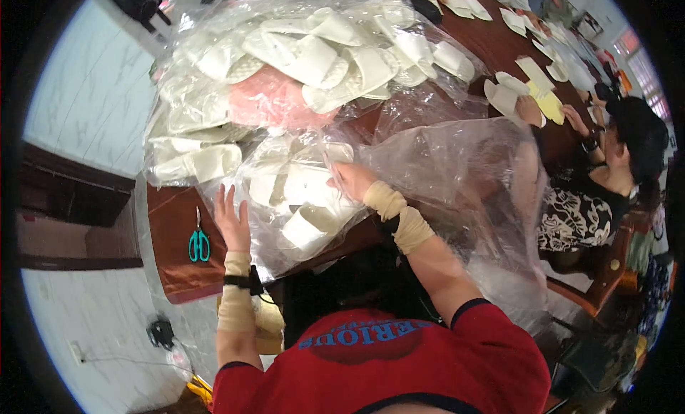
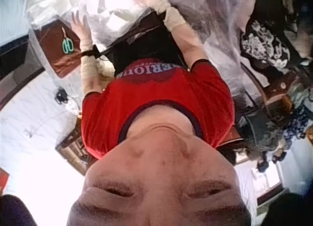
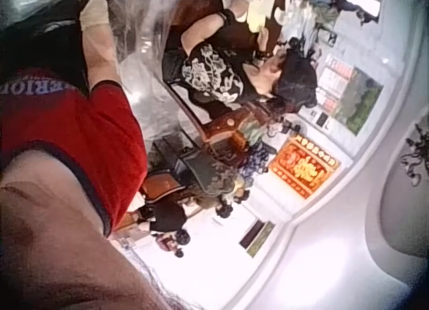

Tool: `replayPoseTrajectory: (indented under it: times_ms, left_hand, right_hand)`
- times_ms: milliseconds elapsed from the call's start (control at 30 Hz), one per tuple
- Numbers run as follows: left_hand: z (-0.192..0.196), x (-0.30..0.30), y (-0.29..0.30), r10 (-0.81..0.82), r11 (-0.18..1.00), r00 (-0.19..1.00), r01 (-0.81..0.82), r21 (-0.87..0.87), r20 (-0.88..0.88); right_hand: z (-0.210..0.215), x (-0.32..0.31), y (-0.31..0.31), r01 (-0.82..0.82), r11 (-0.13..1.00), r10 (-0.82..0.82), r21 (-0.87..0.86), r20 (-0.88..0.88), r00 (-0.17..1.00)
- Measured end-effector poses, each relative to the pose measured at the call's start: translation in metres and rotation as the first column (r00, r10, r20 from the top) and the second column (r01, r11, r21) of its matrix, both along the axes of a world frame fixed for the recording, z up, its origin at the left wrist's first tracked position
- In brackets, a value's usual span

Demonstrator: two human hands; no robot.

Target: Packing manufactured sandals into plastic bags and organizing them.

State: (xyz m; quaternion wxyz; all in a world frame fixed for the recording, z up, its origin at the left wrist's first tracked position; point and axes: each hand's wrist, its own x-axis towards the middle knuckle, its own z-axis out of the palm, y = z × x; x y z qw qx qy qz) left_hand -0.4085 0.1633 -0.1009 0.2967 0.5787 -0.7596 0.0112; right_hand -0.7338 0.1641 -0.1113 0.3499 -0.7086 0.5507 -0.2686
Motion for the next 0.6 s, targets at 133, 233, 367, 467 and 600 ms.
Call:
replayPoseTrajectory:
  times_ms: [133,233,367,467,600]
  left_hand:
    - [0.119,-0.11,0.03,-0.325,0.944,0.908,0.33,-0.026,-0.265]
    - [0.153,-0.181,0.016,-0.618,0.761,0.746,0.647,0.053,-0.248]
    - [0.134,-0.26,-0.015,-0.793,0.603,0.594,0.796,-0.041,-0.133]
    - [0.158,-0.296,-0.01,-0.621,0.487,0.592,0.805,0.34,-0.513]
    - [0.197,-0.291,-0.019,-0.254,0.618,0.539,0.729,0.295,-0.803]
  right_hand:
    - [-0.008,-0.003,-0.001,-0.028,0.996,0.028,-0.08,-0.003,1.0]
    - [-0.003,0.004,-0.001,-0.024,0.999,0.022,0.025,0.085,0.996]
    - [-0.029,0.019,-0.013,0.007,0.999,0.002,-0.049,0.186,0.983]
    - [-0.062,0.004,-0.021,0.11,0.989,-0.081,-0.098,0.262,0.962]
    - [-0.047,0.006,-0.019,-0.057,0.975,0.088,-0.217,0.137,0.987]
